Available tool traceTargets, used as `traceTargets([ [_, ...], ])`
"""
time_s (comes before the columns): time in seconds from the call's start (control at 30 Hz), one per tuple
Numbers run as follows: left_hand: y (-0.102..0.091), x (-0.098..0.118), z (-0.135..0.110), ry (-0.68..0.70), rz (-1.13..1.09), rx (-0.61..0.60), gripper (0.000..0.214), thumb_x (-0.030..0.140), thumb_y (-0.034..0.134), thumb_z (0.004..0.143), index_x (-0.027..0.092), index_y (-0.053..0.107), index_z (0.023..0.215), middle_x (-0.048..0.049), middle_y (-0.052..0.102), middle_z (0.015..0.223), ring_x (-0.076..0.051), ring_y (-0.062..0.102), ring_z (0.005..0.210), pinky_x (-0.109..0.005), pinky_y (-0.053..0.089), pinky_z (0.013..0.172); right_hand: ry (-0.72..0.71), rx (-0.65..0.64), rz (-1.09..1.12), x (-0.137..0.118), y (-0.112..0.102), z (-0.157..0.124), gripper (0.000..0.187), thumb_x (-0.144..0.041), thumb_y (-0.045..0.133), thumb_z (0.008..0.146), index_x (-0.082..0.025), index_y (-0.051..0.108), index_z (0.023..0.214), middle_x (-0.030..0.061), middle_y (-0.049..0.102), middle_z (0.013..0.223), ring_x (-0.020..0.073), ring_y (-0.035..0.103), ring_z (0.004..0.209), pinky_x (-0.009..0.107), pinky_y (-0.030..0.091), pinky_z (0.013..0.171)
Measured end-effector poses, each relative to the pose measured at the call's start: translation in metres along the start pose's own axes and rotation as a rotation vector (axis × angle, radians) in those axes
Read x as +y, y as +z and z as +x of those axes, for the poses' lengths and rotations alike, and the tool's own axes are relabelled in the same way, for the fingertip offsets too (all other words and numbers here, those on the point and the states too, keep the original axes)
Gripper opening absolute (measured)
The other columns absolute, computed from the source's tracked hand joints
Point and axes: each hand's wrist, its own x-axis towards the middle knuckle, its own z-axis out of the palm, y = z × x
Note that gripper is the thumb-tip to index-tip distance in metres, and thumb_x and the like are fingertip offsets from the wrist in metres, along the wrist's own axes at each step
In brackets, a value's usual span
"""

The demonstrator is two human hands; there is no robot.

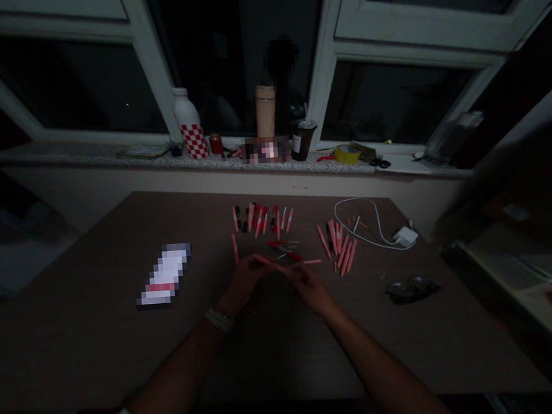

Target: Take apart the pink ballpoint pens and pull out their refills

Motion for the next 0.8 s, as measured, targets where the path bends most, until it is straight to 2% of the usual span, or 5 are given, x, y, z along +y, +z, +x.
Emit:
traceTargets([
  [0.13, 0.001, -0.001, 0.001, -0.008, -0.025, -0.005, 0.023, 0.035, 0.083, 0.069, 0.016, 0.07, 0.075, -0.004, 0.074, 0.093, -0.019, 0.066, 0.085, -0.029, 0.05, 0.076, -0.015, -0.023, -0.055, -0.002, 0.0, -0.001, 0.049, -0.069, 0.06, 0.081, -0.02, 0.063, 0.088, -0.0016, 0.059, 0.067, 0.0114, 0.048, 0.054, 0.023, 0.034, 0.049],
  [0.3, 0.002, -0.003, 0.002, -0.001, -0.039, 0.003, 0.025, 0.036, 0.083, 0.069, 0.016, 0.068, 0.072, -0.0031, 0.074, 0.088, -0.017, 0.066, 0.081, -0.027, 0.049, 0.072, 0.008, -0.061, -0.079, -0.003, 0.001, -0.002, 0.062, -0.077, 0.044, 0.085, -0.02, 0.06, 0.067, 0.0001, 0.056, 0.058, 0.0128, 0.049, 0.052, 0.026, 0.035, 0.05],
  [0.57, 0.005, 0.004, 0.0, -0.038, -0.02, 0.033, 0.029, 0.039, 0.084, 0.066, 0.016, 0.067, 0.072, -0.0047, 0.075, 0.089, -0.02, 0.068, 0.083, -0.032, 0.051, 0.078, 0.028, 0.007, -0.02, 0.004, -0.001, 0.002, 0.052, -0.069, 0.065, 0.076, -0.019, 0.065, 0.092, -0.0022, 0.06, 0.064, 0.0111, 0.048, 0.052, 0.023, 0.032, 0.048],
  [0.7, 0.006, 0.01, -0.002, -0.027, -0.002, 0.038, 0.031, 0.043, 0.084, 0.065, 0.017, 0.067, 0.07, -0.0051, 0.075, 0.088, -0.021, 0.068, 0.086, -0.034, 0.052, 0.082, 0.013, -0.02, -0.05, 0.002, -0.002, 0.001, 0.054, -0.069, 0.061, 0.08, -0.018, 0.067, 0.096, -0.002, 0.059, 0.063, 0.0115, 0.048, 0.053, 0.023, 0.034, 0.05],
  [0.8, 0.006, 0.013, -0.002, -0.01, 0.036, 0.02, 0.032, 0.045, 0.083, 0.065, 0.017, 0.069, 0.07, -0.0054, 0.075, 0.089, -0.023, 0.067, 0.09, -0.035, 0.052, 0.085, 0.011, -0.042, -0.065, 0.002, -0.002, 0.0, 0.053, -0.07, 0.055, 0.084, -0.019, 0.066, 0.085, -0.0019, 0.057, 0.06, 0.0118, 0.048, 0.053, 0.023, 0.033, 0.05],
])
